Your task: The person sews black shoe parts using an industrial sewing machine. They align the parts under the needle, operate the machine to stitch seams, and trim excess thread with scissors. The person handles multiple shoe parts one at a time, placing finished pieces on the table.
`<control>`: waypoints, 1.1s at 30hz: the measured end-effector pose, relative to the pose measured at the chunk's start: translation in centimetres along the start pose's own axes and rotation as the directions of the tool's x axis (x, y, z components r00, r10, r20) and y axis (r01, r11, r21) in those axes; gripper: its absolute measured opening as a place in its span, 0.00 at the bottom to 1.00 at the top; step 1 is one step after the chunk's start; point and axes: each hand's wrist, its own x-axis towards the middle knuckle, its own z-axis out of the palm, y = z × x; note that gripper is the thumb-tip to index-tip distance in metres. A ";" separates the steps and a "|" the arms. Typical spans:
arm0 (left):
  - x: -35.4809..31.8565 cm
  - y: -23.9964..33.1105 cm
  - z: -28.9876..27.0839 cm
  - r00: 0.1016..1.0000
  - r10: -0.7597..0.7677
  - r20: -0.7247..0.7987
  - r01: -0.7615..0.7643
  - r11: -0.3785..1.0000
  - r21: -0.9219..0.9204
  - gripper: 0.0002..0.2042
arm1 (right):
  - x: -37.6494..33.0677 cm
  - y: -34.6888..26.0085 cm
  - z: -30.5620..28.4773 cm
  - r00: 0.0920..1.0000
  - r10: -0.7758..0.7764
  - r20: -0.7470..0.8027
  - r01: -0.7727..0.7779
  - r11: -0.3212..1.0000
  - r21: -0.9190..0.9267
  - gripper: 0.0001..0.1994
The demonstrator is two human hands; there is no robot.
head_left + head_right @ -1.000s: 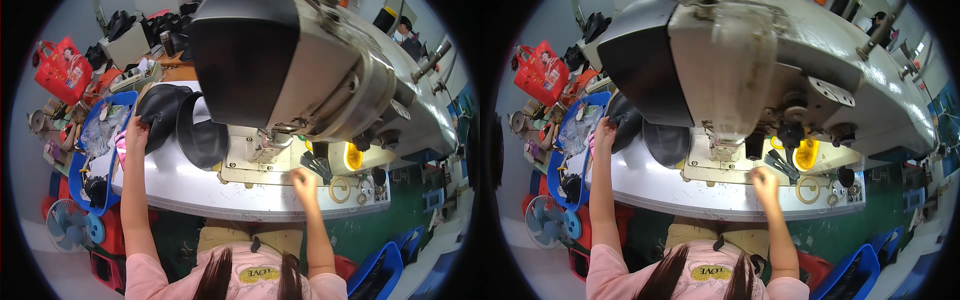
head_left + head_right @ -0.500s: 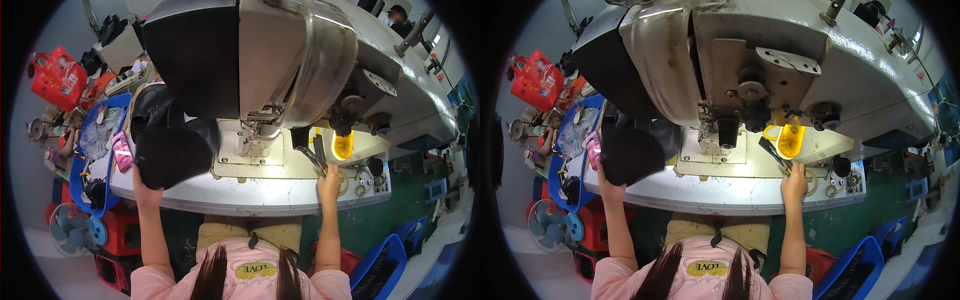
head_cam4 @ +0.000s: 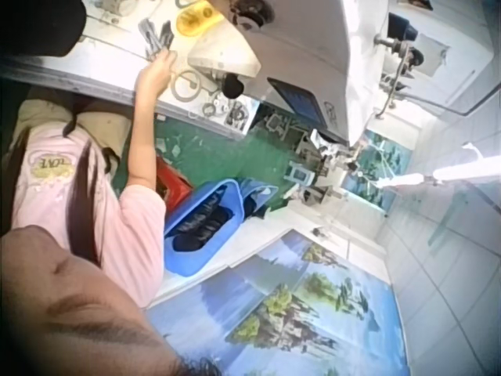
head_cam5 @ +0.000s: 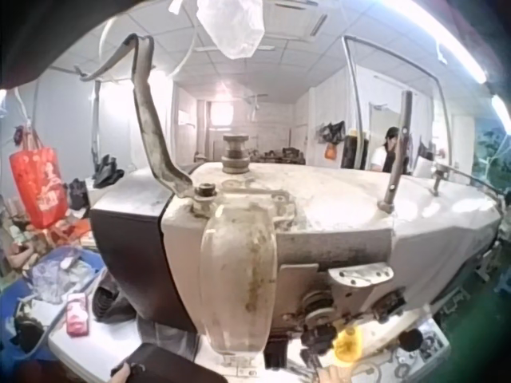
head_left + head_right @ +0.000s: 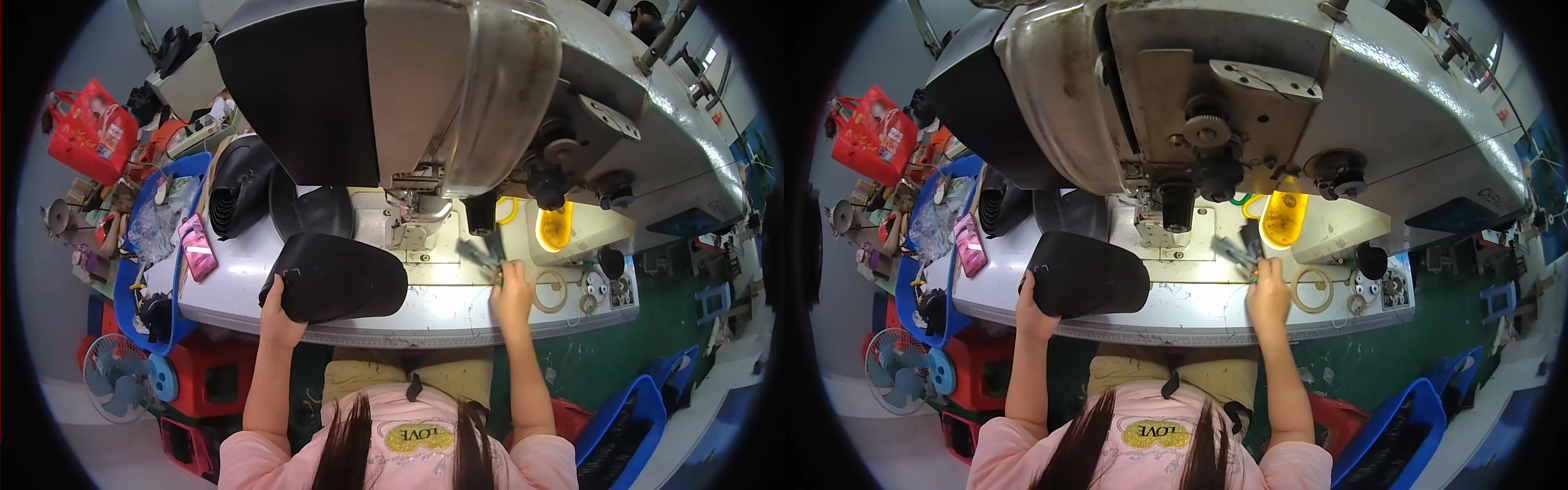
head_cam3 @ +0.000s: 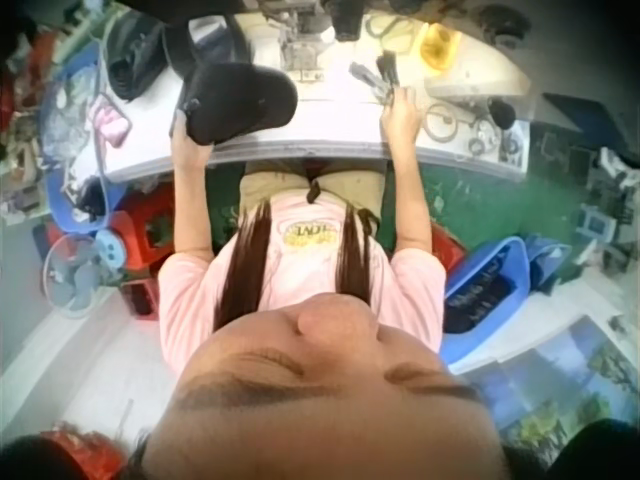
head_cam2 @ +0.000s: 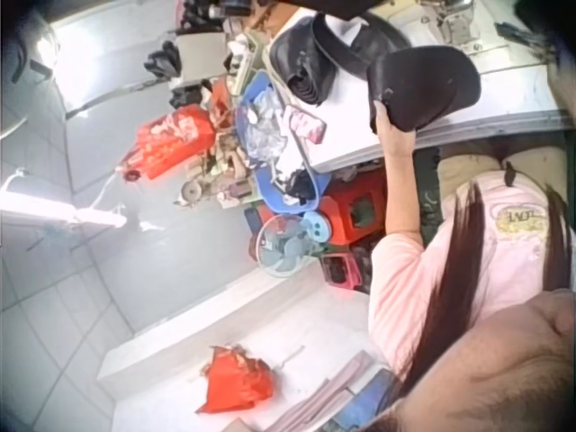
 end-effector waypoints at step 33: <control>-0.9 -1.9 5.3 0.986 -0.111 0.121 -0.012 0.688 0.726 0.12 | -0.6 -7.1 -11.9 0.959 -0.267 0.093 0.091 0.603 0.793 0.05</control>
